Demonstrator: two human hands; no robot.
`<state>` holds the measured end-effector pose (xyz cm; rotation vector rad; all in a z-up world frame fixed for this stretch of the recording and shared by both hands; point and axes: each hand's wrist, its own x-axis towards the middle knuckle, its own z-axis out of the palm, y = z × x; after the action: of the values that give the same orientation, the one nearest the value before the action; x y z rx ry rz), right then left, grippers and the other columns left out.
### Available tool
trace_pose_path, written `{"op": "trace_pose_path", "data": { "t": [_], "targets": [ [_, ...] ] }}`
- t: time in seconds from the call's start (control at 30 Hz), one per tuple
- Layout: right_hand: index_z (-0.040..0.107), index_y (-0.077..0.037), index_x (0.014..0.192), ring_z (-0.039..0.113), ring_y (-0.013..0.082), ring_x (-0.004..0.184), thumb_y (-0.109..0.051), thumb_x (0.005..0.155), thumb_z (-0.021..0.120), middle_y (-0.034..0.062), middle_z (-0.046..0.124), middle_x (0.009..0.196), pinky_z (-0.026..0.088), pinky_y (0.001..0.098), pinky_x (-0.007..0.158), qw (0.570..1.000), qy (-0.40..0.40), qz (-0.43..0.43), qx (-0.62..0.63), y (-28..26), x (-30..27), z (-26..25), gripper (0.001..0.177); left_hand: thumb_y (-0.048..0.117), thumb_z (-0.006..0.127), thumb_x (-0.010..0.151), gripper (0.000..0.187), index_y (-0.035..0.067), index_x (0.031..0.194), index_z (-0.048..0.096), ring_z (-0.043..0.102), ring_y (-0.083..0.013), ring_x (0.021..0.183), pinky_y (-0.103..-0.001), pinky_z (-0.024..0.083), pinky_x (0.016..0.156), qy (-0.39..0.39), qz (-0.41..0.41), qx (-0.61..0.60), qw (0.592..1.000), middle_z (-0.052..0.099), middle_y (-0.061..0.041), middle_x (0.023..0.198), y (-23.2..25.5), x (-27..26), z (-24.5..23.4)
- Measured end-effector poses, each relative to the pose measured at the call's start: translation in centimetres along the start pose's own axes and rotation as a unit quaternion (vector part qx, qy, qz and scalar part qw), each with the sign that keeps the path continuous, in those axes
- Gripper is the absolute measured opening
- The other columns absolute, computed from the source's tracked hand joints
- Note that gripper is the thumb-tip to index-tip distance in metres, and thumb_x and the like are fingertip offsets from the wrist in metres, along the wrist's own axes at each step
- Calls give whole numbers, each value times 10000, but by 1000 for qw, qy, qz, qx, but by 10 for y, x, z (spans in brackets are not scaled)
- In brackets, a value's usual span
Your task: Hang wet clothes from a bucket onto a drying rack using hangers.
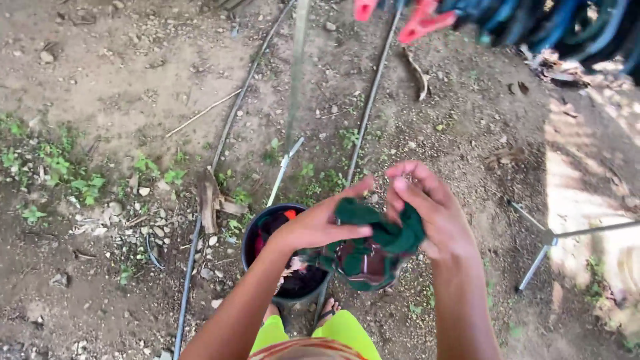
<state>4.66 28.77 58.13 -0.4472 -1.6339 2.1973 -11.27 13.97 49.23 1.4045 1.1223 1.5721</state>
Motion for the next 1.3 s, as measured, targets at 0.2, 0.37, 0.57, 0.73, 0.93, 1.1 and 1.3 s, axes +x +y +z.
{"op": "trace_pose_path", "data": {
  "t": [0.2,0.37,0.57,0.73,0.93,1.1,1.3],
  "targets": [
    [624,-28,1085,548,114,742,-72,1043,641,-6,548,797,511,282,710,980,103,-168,-31,-24,-33,-53,63,344,679,976,373,58,1208,735,642,-164,709,-361,539,623,227,-176,-145,947,721,-51,923,-21,46,66],
    [679,-38,1056,640,150,1002,-15,857,672,43,664,1065,528,311,882,909,117,-162,-366,-14,-76,-88,201,290,686,976,304,12,1102,683,733,-179,749,-381,621,648,260,-175,-320,894,745,-80,948,18,69,101],
    [644,-28,1236,556,194,1218,1,774,701,106,551,1313,468,349,1015,895,81,-196,-392,43,-74,-111,466,359,640,957,418,2,1171,677,751,-228,817,-400,649,740,140,-208,-432,866,756,-123,1011,36,85,131],
    [668,25,1342,628,235,1175,-46,1016,620,171,695,1249,509,357,1056,984,-2,-103,-146,67,-74,-134,337,398,612,952,493,3,1244,655,765,-244,880,-383,654,805,140,-197,-430,870,751,-145,1083,51,82,125],
    [318,-39,1532,649,193,1139,10,802,597,120,648,1311,494,346,1007,925,-50,-96,-363,54,-62,-115,783,427,621,1067,440,8,1182,689,745,-252,831,-401,620,771,117,-121,-524,835,755,-138,1022,32,82,122],
    [607,-3,1256,657,223,1132,-5,871,694,131,667,1166,522,356,1011,898,52,-151,-410,50,-66,-95,394,459,621,993,443,33,1081,703,751,-242,785,-427,631,730,134,-109,-519,837,766,-123,961,43,72,127],
    [606,-43,1209,609,203,1027,-124,1028,435,73,660,1085,511,366,950,988,91,-90,-80,39,-66,-166,262,409,613,890,397,49,1025,710,776,-251,831,-443,619,843,263,-175,-411,855,789,-109,959,85,63,107]
  ]
}}
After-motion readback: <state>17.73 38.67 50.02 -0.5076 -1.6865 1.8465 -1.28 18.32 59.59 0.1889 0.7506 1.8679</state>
